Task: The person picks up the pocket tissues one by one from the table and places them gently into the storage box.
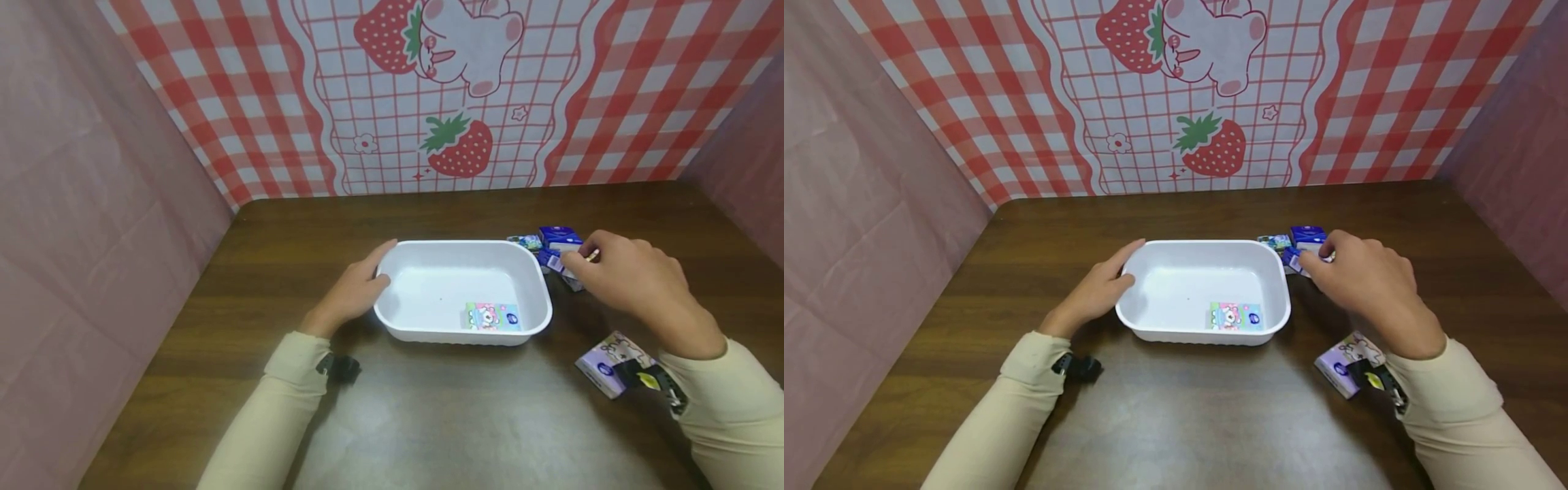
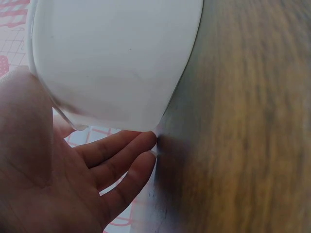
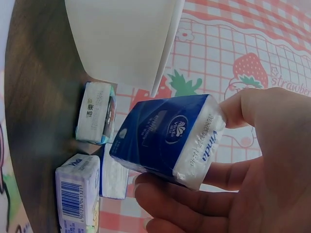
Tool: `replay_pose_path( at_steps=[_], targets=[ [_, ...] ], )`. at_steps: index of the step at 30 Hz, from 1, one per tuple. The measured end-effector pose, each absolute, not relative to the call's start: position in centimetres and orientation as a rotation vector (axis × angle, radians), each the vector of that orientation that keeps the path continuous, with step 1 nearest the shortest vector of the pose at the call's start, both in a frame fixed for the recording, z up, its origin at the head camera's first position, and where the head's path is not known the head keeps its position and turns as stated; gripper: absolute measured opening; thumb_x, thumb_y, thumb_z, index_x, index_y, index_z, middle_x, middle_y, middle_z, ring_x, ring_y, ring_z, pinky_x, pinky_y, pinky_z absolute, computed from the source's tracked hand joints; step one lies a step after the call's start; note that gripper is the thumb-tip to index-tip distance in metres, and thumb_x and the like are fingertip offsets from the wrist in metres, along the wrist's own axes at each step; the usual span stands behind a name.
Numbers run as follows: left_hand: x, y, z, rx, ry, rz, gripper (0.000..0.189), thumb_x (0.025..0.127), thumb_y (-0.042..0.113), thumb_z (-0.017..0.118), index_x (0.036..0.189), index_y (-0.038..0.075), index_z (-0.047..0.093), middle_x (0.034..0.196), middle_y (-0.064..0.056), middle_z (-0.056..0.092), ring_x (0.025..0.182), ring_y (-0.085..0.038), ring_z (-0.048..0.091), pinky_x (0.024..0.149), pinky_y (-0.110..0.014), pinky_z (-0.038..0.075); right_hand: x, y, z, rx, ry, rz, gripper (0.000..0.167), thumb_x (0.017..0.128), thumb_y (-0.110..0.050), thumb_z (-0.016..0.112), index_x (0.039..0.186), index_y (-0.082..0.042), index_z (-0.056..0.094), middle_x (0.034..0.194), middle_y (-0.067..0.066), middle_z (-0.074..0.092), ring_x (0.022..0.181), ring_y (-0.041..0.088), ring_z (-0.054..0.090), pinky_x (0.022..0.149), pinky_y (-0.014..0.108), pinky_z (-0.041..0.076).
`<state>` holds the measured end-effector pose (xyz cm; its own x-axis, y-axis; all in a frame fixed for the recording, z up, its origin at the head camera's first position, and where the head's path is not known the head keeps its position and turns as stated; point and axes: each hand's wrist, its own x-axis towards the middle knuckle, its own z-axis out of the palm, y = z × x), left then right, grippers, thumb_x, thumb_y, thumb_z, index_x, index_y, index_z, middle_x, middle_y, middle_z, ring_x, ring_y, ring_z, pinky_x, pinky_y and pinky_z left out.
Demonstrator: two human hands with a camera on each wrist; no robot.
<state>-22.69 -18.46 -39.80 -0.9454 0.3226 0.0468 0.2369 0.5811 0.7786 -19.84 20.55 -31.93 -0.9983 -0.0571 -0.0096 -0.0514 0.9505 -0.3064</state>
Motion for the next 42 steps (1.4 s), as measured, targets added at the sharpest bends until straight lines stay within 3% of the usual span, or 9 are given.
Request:
replay_pose_path(
  at_steps=[18, 26, 34, 42],
  targets=[
    [-22.8, -18.5, -40.0, 0.496, 2.714, 1.301, 0.061, 0.100, 0.016, 0.049, 0.158, 0.024, 0.033, 0.159, 0.000, 0.037, 0.142, -0.019, 0.037, 0.116, -0.042, 0.030, -19.2, 20.3, -32.2, -0.093, 3.189, -0.593, 0.060, 0.095, -0.055, 0.053, 0.119, 0.000, 0.061, 0.103, 0.022, 0.066, 0.077, 0.032, 0.058, 0.058, 0.050, 0.053],
    [-22.8, -18.5, -39.9, 0.486, 2.702, 1.297, 0.061, 0.101, 0.017, 0.049, 0.159, 0.026, 0.031, 0.160, 0.001, 0.035, 0.144, -0.019, 0.034, 0.117, -0.044, 0.028, -19.1, 19.6, -32.0, -0.075, 3.218, -0.620, 0.064, 0.096, -0.059, 0.050, 0.121, -0.001, 0.060, 0.105, 0.023, 0.066, 0.084, 0.035, 0.057, 0.065, 0.055, 0.048],
    [-22.9, -18.5, -40.0, 0.483, 2.705, 1.300, 0.061, 0.101, 0.018, 0.050, 0.158, 0.026, 0.032, 0.160, 0.001, 0.036, 0.143, -0.018, 0.035, 0.117, -0.043, 0.029, -18.6, 19.0, -32.0, -0.112, 3.248, -0.639, 0.066, 0.095, -0.060, 0.053, 0.121, 0.000, 0.058, 0.103, 0.024, 0.066, 0.081, 0.035, 0.056, 0.064, 0.055, 0.049],
    [-23.0, -18.5, -40.1, 0.486, 2.715, 1.301, 0.061, 0.100, 0.017, 0.049, 0.158, 0.025, 0.033, 0.159, 0.000, 0.037, 0.142, -0.020, 0.038, 0.116, -0.043, 0.030, -18.7, 18.5, -32.4, -0.210, 3.282, -0.682, 0.059, 0.093, -0.055, 0.062, 0.117, -0.001, 0.061, 0.092, 0.018, 0.066, 0.075, 0.031, 0.055, 0.054, 0.038, 0.046]
  ],
)
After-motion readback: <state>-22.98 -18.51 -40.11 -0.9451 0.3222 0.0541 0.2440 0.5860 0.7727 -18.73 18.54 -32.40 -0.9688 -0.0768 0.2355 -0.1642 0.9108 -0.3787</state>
